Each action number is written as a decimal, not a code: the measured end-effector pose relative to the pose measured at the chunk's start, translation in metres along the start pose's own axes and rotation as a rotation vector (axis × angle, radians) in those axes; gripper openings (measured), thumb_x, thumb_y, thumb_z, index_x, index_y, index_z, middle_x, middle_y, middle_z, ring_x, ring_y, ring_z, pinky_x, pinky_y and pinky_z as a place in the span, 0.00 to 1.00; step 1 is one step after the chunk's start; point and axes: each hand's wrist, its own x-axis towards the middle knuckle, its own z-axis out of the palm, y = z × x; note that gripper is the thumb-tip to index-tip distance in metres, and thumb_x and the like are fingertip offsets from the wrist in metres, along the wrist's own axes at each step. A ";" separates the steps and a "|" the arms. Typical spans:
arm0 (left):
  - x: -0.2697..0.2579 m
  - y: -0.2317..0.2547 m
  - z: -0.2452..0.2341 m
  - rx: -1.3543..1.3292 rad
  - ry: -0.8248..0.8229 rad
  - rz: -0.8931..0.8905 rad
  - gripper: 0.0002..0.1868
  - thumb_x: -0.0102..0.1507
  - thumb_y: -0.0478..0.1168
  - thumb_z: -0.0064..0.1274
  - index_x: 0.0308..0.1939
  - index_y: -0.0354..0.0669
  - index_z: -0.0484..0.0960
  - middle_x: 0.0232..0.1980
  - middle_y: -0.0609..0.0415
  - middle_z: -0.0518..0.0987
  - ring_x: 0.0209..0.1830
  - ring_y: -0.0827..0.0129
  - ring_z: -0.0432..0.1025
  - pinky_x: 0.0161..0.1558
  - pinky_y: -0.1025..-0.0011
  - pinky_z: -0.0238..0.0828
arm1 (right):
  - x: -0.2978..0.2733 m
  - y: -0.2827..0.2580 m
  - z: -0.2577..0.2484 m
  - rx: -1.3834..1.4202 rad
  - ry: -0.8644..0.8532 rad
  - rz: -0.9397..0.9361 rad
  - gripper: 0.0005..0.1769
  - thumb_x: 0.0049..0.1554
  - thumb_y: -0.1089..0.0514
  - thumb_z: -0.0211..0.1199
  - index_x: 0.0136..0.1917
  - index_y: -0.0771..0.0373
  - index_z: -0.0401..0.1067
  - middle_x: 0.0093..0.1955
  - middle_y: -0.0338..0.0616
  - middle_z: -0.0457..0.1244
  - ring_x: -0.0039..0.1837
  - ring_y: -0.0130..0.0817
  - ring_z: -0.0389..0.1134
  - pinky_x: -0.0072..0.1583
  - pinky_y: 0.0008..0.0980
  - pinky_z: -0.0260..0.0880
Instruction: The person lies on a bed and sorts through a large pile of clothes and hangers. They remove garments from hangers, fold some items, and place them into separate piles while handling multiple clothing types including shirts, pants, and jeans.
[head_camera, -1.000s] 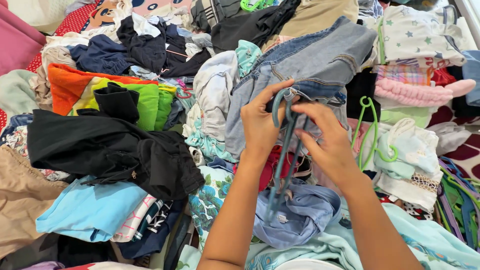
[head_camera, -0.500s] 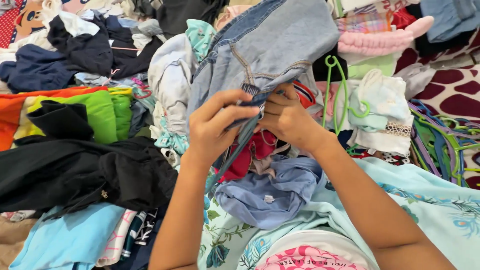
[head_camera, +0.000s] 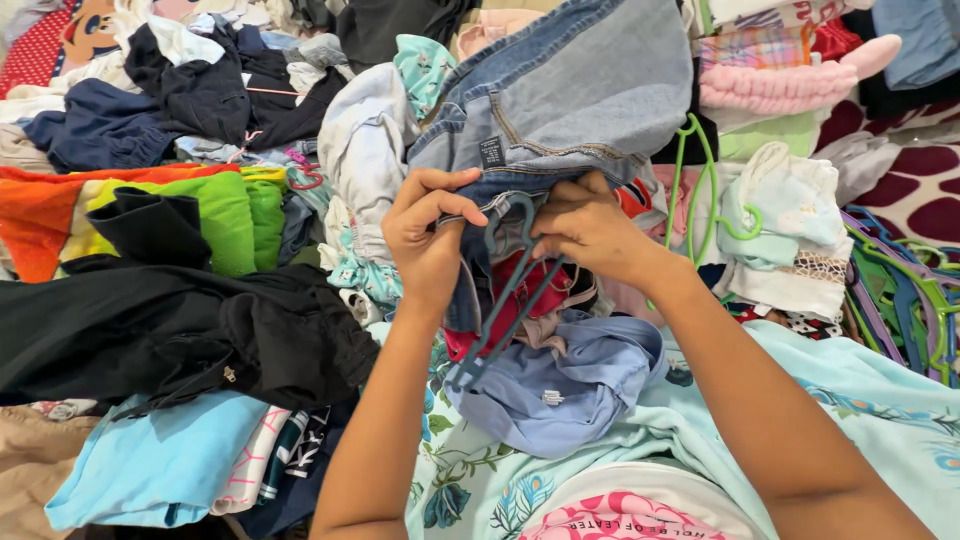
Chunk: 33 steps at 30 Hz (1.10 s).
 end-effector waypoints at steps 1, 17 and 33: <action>-0.003 -0.003 0.001 -0.048 0.039 -0.046 0.15 0.51 0.15 0.46 0.29 0.36 0.83 0.48 0.51 0.81 0.51 0.69 0.75 0.52 0.77 0.65 | -0.001 0.003 0.002 0.025 0.022 0.033 0.11 0.49 0.46 0.69 0.42 0.53 0.80 0.46 0.36 0.66 0.57 0.40 0.57 0.63 0.38 0.51; -0.033 -0.046 -0.009 0.113 0.019 -0.009 0.10 0.48 0.19 0.50 0.25 0.34 0.79 0.43 0.50 0.79 0.47 0.66 0.76 0.49 0.74 0.70 | 0.020 0.029 -0.015 0.563 0.246 0.113 0.11 0.47 0.53 0.74 0.39 0.57 0.76 0.43 0.30 0.68 0.52 0.29 0.69 0.62 0.36 0.61; -0.056 -0.096 0.068 -0.157 0.070 -0.490 0.04 0.67 0.30 0.56 0.37 0.37 0.83 0.37 0.49 0.78 0.36 0.66 0.71 0.40 0.69 0.66 | 0.022 -0.112 -0.056 0.245 0.327 -0.204 0.08 0.51 0.60 0.73 0.44 0.60 0.76 0.45 0.37 0.69 0.56 0.36 0.72 0.71 0.57 0.57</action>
